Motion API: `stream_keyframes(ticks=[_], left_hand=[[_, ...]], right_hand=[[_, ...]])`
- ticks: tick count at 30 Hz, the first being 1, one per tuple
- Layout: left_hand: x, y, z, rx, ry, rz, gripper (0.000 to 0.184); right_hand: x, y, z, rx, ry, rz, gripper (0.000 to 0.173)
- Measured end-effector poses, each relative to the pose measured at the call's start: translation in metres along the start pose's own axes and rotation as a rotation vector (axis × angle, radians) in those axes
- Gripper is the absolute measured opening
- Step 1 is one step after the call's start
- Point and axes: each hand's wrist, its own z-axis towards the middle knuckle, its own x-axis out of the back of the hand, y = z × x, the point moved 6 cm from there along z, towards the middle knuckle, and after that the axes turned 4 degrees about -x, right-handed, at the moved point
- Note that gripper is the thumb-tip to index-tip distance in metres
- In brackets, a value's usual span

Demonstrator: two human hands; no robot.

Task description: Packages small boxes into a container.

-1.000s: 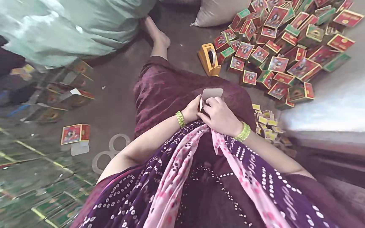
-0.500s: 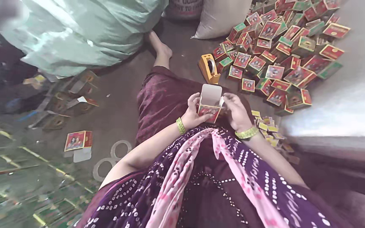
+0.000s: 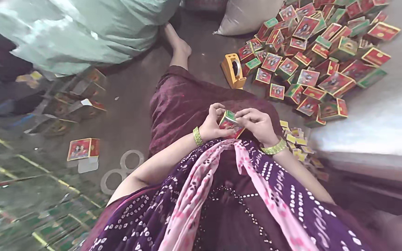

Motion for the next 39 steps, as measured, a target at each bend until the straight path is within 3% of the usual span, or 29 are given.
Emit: stream_keyframes(ticks=[2, 5, 11, 15, 18, 22, 24, 26, 29, 31, 33, 37, 39], left_hand=[[0.000, -0.002, 0.000, 0.014, -0.011, -0.005, 0.098], [-0.001, -0.002, -0.001, -0.023, -0.039, 0.006, 0.098], [-0.002, 0.001, -0.002, -0.055, -0.071, 0.021, 0.099], [-0.003, -0.002, -0.003, -0.034, -0.075, 0.028, 0.098], [0.000, -0.004, -0.003, -0.001, -0.021, 0.005, 0.091], [0.012, -0.002, -0.002, 0.093, 0.173, -0.046, 0.079], [0.016, -0.002, -0.003, 0.091, 0.216, -0.066, 0.067], [0.017, -0.002, -0.002, 0.121, 0.234, -0.102, 0.056], [0.022, -0.007, 0.004, 0.174, 0.273, -0.165, 0.043], [0.027, -0.013, 0.006, 0.194, 0.301, -0.153, 0.033], [0.030, -0.015, 0.009, 0.203, 0.312, -0.130, 0.027], [0.029, -0.016, 0.014, 0.184, 0.292, -0.163, 0.027], [0.030, -0.015, 0.017, 0.175, 0.287, -0.172, 0.027]], right_hand=[[-0.003, -0.009, -0.001, 0.050, -0.025, -0.089, 0.009], [-0.006, -0.017, -0.001, 0.117, -0.060, -0.260, 0.025], [0.002, -0.019, 0.001, 0.146, -0.091, -0.197, 0.015], [-0.006, -0.025, -0.001, 0.193, -0.207, -0.389, 0.019], [-0.011, -0.024, -0.002, 0.192, -0.214, -0.436, 0.028], [-0.025, -0.018, -0.006, 0.366, -0.083, -0.588, 0.032], [-0.026, -0.011, 0.003, 0.281, -0.142, -0.520, 0.038], [-0.014, -0.004, 0.027, 0.050, -0.200, -0.298, 0.041], [0.025, 0.024, 0.085, -0.238, -0.054, -0.169, 0.036], [0.060, 0.064, 0.138, -0.365, 0.136, -0.265, 0.038], [0.086, 0.100, 0.181, -0.476, 0.203, -0.474, 0.041], [0.100, 0.149, 0.223, -0.644, 0.078, -0.680, 0.045], [0.094, 0.153, 0.229, -0.680, 0.024, -0.713, 0.047]])
